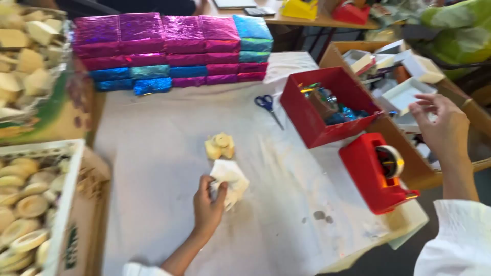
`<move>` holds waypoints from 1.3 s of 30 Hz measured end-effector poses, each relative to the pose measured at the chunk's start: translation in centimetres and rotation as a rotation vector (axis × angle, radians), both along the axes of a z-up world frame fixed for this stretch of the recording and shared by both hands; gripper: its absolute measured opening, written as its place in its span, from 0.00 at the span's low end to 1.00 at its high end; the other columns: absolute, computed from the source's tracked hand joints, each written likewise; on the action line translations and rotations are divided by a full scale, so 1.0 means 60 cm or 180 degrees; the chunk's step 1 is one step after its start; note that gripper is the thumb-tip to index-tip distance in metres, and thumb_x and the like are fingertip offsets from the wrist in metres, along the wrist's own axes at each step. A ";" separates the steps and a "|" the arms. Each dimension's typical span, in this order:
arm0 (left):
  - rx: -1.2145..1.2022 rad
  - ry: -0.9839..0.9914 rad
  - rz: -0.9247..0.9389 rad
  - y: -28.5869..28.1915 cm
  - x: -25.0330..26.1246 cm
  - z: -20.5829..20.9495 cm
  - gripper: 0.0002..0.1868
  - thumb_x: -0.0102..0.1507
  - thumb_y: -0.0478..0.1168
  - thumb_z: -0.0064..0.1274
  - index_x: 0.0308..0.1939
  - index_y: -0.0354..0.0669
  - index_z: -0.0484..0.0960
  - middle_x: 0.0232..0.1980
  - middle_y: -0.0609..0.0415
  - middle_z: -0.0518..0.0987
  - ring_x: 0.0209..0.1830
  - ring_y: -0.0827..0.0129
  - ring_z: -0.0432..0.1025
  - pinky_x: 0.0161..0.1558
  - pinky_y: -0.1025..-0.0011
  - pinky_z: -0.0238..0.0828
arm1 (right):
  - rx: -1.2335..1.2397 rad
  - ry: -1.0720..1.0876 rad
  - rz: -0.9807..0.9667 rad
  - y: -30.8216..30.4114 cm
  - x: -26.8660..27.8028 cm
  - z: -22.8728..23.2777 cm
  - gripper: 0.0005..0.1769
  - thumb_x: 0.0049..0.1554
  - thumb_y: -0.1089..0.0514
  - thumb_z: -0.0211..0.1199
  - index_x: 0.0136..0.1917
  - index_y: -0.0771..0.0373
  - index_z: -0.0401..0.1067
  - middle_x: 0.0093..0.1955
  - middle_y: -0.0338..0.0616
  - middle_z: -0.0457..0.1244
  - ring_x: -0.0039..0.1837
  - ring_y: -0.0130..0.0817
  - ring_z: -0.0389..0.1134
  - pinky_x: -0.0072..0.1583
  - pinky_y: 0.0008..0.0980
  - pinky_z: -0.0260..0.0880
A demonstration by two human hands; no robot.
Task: The person cleans the inside of a small white box with a cloth, places wooden toy pieces inside, and closes the lid. They then wipe the exterior of the box with the cloth. Finally, they wrap the box in a sheet of shiny blue holographic paper, folding the edges and securing them with tape.
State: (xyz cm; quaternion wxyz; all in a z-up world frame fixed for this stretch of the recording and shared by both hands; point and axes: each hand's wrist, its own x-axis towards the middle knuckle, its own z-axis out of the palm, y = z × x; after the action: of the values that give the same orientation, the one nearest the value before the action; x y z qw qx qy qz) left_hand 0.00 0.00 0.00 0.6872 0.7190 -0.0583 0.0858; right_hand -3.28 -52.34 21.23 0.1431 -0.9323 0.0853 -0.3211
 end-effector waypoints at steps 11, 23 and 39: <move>0.0703 0.0174 0.0054 -0.014 0.005 0.028 0.13 0.60 0.41 0.62 0.36 0.39 0.73 0.25 0.56 0.71 0.24 0.73 0.61 0.27 0.73 0.61 | -0.0284 0.1796 -0.1747 -0.404 0.076 -0.233 0.51 0.52 0.32 0.70 0.82 0.47 0.58 0.80 0.55 0.52 0.78 0.56 0.54 0.72 0.60 0.57; 0.0636 0.0827 -0.0088 -0.011 0.026 -0.031 0.12 0.58 0.40 0.64 0.37 0.39 0.77 0.28 0.58 0.78 0.27 0.80 0.65 0.30 0.80 0.62 | 0.1331 0.1640 -0.0899 -0.428 -0.002 -0.341 0.29 0.61 0.45 0.60 0.75 0.48 0.68 0.76 0.60 0.63 0.77 0.51 0.64 0.76 0.48 0.62; 0.0741 0.0778 -0.0163 -0.009 0.023 -0.039 0.13 0.58 0.39 0.65 0.38 0.38 0.77 0.29 0.57 0.77 0.29 0.79 0.66 0.31 0.79 0.64 | 0.3303 0.0579 -0.0733 -0.256 -0.039 -0.228 0.16 0.64 0.58 0.56 0.60 0.68 0.76 0.58 0.52 0.70 0.59 0.36 0.69 0.61 0.33 0.64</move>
State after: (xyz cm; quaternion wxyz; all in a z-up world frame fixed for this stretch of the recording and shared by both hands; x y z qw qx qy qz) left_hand 1.36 -0.54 -2.32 0.6032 0.7971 -0.0020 -0.0271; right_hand -5.63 -67.68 7.54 0.5408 -0.7477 0.3464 -0.1683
